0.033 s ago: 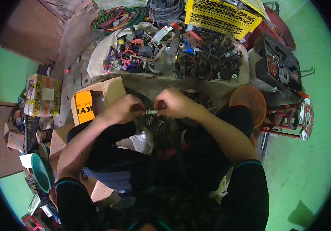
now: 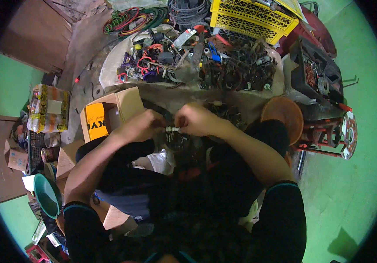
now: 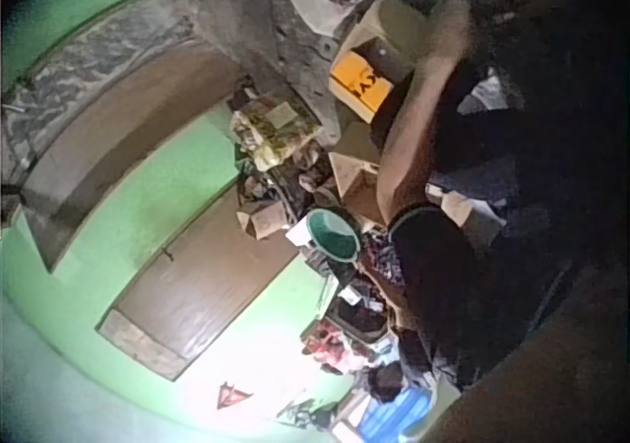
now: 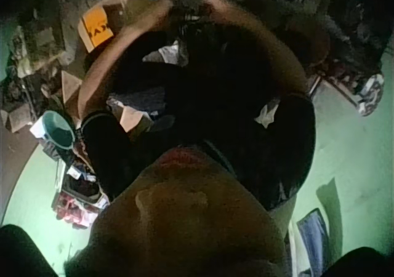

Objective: The person sits on the floor and sorts through a large pile of electronic scrap and miscellaneous parts. They pick up various items, including wires, metal brackets, and small cylindrical components, inspect them briefly, and place them back into the pile or into a nearby cardboard box.

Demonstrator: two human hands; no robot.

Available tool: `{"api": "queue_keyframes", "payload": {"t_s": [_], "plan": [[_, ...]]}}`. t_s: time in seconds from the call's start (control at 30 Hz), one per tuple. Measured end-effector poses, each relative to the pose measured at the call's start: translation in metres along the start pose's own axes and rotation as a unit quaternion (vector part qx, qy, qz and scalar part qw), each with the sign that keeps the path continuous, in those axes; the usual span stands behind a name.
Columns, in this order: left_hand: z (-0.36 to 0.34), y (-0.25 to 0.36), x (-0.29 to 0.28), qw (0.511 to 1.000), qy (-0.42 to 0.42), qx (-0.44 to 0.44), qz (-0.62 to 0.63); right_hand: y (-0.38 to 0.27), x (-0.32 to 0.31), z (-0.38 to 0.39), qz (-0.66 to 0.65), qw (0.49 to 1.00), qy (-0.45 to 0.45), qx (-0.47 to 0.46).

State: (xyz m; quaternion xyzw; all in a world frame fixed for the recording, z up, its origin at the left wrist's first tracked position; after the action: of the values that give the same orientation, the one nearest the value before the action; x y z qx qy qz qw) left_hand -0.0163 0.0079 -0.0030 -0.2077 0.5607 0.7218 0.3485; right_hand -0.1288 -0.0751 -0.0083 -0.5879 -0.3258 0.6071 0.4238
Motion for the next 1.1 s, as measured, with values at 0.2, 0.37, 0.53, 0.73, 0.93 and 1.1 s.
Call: {"api": "queue_keyframes", "payload": {"t_s": [0.2, 0.37, 0.53, 0.73, 0.93, 1.1], "plan": [[-0.001, -0.015, 0.037, 0.958, -0.159, -0.091, -0.222, 0.034, 0.027, 0.001, 0.225, 0.972, -0.057, 0.047], [-0.006, -0.022, 0.014, 0.967, -0.092, -0.102, -0.212, 0.068, -0.015, -0.001, 0.294, 0.949, 0.014, 0.113], [-0.006, -0.005, -0.017, 0.981, -0.022, -0.056, -0.182, 0.135, -0.061, -0.01, 0.27, 0.945, 0.102, 0.151], [0.0, -0.001, -0.02, 0.982, -0.032, -0.044, -0.178, 0.225, -0.146, 0.002, 0.267, 0.875, 0.335, 0.227], [0.003, 0.0, -0.023, 0.98, -0.034, -0.052, -0.187, 0.243, -0.118, -0.015, 0.437, 0.786, 0.369, 0.235], [-0.006, 0.003, -0.027, 0.979, -0.06, -0.068, -0.184, 0.249, -0.141, -0.009, 0.285, 0.823, 0.397, 0.291]]}}
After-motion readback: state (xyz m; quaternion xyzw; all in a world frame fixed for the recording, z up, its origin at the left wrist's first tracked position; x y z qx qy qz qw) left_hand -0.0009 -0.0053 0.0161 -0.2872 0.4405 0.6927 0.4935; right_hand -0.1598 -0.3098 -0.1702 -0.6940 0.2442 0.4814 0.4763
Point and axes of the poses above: each hand's wrist, its own z-axis away from the middle knuckle, its own x-axis out of the palm, y = z × x, the point moved 7 cm from there along -z, towards the middle knuckle, and after that the axes turned 4 degrees about -x, right-handed, at the moved point
